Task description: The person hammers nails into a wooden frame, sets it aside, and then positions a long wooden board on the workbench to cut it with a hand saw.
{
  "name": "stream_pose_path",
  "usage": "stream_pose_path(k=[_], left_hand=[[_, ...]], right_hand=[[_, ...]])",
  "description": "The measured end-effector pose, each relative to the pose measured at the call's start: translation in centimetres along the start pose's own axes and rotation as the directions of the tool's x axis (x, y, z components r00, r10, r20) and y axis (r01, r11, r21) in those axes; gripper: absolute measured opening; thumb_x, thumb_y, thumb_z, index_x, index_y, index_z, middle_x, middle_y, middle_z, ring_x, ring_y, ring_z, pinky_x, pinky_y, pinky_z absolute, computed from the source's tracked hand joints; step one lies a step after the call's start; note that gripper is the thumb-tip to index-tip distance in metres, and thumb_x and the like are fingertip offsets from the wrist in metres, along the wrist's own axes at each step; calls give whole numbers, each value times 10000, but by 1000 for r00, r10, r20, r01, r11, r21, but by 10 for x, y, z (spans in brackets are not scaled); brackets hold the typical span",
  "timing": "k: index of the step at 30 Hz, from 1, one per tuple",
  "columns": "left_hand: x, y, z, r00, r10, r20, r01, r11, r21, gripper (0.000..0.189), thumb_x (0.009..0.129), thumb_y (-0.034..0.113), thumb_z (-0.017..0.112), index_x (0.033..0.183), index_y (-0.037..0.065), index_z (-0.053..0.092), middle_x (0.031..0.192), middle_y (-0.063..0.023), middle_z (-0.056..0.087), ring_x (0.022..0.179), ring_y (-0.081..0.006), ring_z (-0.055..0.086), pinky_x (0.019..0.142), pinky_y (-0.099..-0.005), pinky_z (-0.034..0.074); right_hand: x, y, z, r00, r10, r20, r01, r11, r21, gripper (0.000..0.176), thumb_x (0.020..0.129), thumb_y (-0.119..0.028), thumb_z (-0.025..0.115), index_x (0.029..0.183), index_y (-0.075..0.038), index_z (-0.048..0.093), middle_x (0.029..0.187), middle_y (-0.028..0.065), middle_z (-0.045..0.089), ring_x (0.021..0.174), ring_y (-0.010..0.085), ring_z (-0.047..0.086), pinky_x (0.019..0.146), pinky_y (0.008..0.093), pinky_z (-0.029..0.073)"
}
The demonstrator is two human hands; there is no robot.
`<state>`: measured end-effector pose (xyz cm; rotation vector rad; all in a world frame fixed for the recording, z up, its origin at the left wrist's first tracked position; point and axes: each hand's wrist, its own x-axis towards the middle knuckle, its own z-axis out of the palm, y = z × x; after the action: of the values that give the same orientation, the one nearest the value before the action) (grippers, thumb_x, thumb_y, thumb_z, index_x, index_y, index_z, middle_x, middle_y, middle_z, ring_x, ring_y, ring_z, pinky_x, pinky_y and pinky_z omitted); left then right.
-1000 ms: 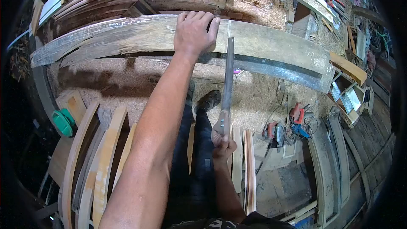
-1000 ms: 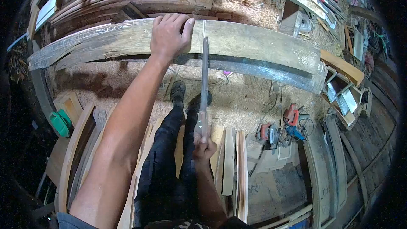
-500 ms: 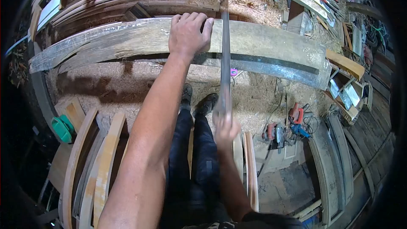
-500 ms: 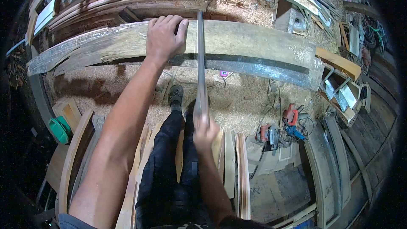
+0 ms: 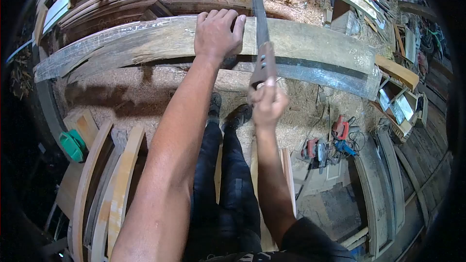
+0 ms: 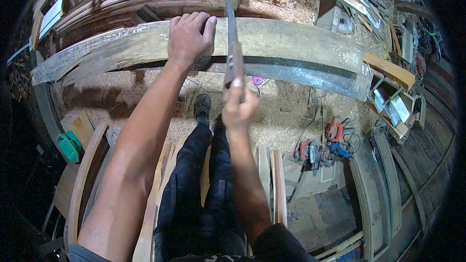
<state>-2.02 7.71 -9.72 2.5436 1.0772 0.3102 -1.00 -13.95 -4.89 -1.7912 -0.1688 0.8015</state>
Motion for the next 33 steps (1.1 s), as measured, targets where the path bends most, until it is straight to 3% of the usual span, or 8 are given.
stream_pose_path(k=[4, 11, 17, 21, 23, 28, 32, 33], left_hand=[[5, 1, 0, 1000, -3, -22, 2, 1000, -12, 320, 984, 357, 522, 965, 94, 704, 977, -76, 709, 959, -254, 640, 975, -424, 407], [5, 1, 0, 999, 22, -35, -21, 1000, 20, 287, 976, 332, 555, 977, 95, 716, 933, -84, 712, 918, -273, 651, 939, -410, 418], [7, 0, -1, 1000, 0, 2, 0, 1000, -18, 330, 991, 362, 520, 965, 91, 708, 965, -77, 711, 973, -252, 643, 986, -431, 403], [6, -1, 0, 1000, 18, -23, -18, 1000, 25, 292, 979, 338, 555, 983, 98, 720, 969, -78, 714, 959, -259, 648, 953, -411, 422], [5, 1, -1, 1000, -3, -10, 3, 1000, -9, 326, 990, 358, 519, 961, 94, 707, 964, -78, 710, 967, -252, 642, 978, -433, 402], [6, 0, 0, 1000, 8, -15, -8, 1000, -29, 326, 989, 366, 522, 955, 94, 698, 949, -82, 704, 961, -251, 644, 972, -428, 409], [5, -1, 2, 999, 18, -44, -19, 1000, -21, 289, 976, 335, 561, 970, 93, 718, 937, -77, 713, 955, -264, 651, 942, -419, 421], [6, 0, 1, 999, 20, -45, -21, 1000, -22, 289, 976, 335, 561, 970, 93, 718, 937, -77, 713, 955, -264, 651, 942, -419, 421]], right_hand=[[-113, 70, -26, 989, 119, -92, -97, 972, 215, 476, 1041, -335, 505, 703, -4, 561, 570, -17, 493, 533, 87, 464, 480, 285, 334], [27, -9, 0, 998, 53, 45, -55, 998, 35, 505, 1054, -361, 469, 704, -14, 580, 581, -17, 501, 535, 81, 462, 483, 279, 319], [-126, 65, -36, 996, -5, -92, 19, 988, 153, 488, 1032, -353, 535, 677, -19, 568, 549, -38, 450, 504, 75, 421, 478, 271, 295], [-51, 19, -22, 994, -5, -106, -9, 990, -139, 489, 1022, -353, 553, 659, -26, 542, 547, -36, 438, 498, 83, 395, 478, 284, 303], [14, 0, -1, 999, 42, -21, -39, 990, 135, 494, 1011, -340, 576, 632, -33, 502, 546, -44, 435, 506, 83, 403, 489, 287, 323], [-136, 72, -42, 989, 7, -149, -3, 1000, 28, 504, 1012, -328, 567, 614, -32, 475, 542, -32, 432, 515, 89, 415, 535, 276, 383], [-92, 51, -38, 973, 199, -118, -209, 975, -71, 492, 1023, -328, 540, 648, -10, 526, 568, 0, 507, 535, 93, 488, 509, 286, 391], [-36, 6, -17, 947, -320, -13, 260, 792, -552, 478, 1032, -316, 520, 673, -2, 541, 560, 1, 511, 530, 93, 492, 481, 300, 369]])
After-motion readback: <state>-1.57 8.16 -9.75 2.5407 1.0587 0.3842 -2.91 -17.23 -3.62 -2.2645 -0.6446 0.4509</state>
